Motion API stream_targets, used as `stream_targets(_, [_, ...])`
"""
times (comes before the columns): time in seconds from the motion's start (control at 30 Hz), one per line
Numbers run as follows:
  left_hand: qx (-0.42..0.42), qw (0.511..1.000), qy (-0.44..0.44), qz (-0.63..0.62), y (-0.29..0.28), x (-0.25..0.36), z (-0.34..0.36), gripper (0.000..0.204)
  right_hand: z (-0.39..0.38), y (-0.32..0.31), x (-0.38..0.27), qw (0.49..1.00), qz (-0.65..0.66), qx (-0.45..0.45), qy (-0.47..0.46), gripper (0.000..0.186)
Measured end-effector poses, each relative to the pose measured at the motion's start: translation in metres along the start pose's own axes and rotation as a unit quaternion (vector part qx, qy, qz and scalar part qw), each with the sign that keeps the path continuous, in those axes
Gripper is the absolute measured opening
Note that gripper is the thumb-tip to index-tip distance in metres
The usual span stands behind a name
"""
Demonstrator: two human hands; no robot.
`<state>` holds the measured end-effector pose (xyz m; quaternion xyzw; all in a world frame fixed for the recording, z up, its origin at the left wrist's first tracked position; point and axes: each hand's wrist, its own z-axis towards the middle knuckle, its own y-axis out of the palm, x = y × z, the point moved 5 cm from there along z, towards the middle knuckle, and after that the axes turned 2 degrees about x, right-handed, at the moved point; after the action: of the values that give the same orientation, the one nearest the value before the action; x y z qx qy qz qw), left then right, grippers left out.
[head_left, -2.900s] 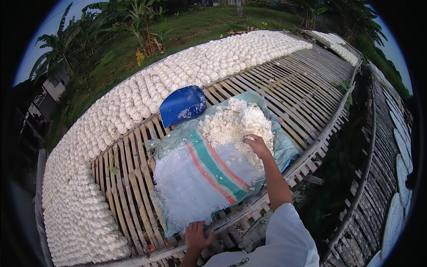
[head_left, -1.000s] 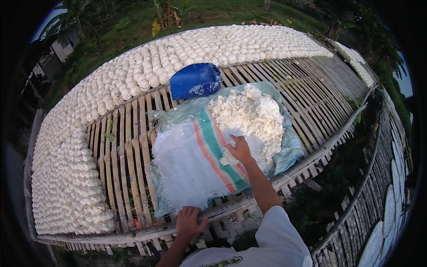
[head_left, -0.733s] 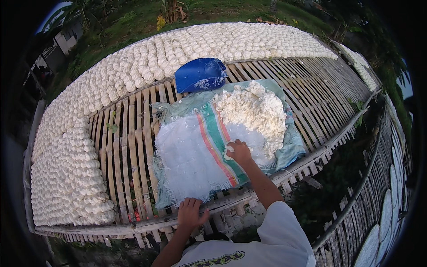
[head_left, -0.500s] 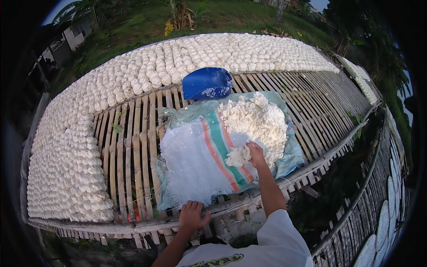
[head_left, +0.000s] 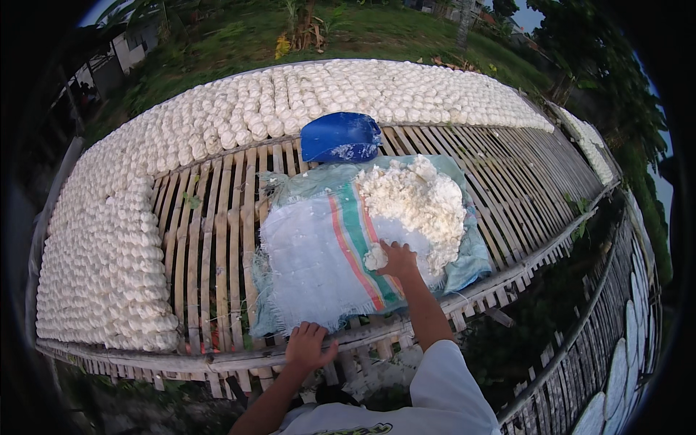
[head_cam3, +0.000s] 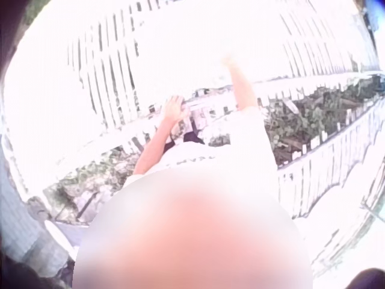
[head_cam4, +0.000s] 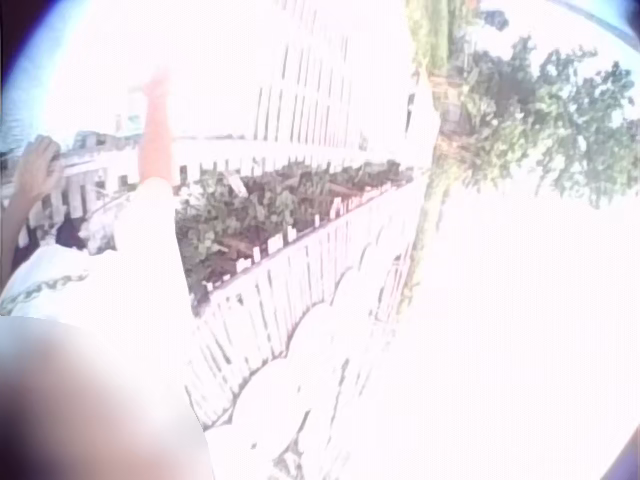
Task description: The person repeatedly scoops white dough from a sack, rolls it into a ball with both hands, and places it on a bamboo drying rack. The process is repeated continuously, filling the rack with uniformly shaped dough balls.
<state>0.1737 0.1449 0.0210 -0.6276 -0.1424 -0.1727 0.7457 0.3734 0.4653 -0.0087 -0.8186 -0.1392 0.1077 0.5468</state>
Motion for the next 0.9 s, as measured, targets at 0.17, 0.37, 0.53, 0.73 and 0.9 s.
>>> stream_targets(0.17, [-0.014,1.000,0.004,0.023,0.000,0.001,0.000,0.040,0.020,0.005,-0.006,0.999,-0.028,-0.016,0.009,0.100])
stream_targets(0.37, [-0.007,1.000,0.001,0.009,0.001,0.000,0.001,0.040,0.037,0.021,0.010,0.997,0.062,0.049,0.018,0.076])
stream_targets(0.53, [0.012,1.000,0.013,0.022,-0.001,0.001,0.001,0.040,0.056,0.007,0.057,0.944,0.304,0.124,0.010,0.063])
stream_targets(0.73, [-0.014,1.000,0.000,0.017,-0.001,0.002,0.002,0.041,0.057,-0.002,0.084,0.878,0.468,0.079,-0.055,0.053])
stream_targets(0.9, [-0.016,1.000,0.000,0.020,0.003,0.000,0.002,0.041,0.052,-0.008,0.066,0.967,0.226,0.114,0.008,0.064])
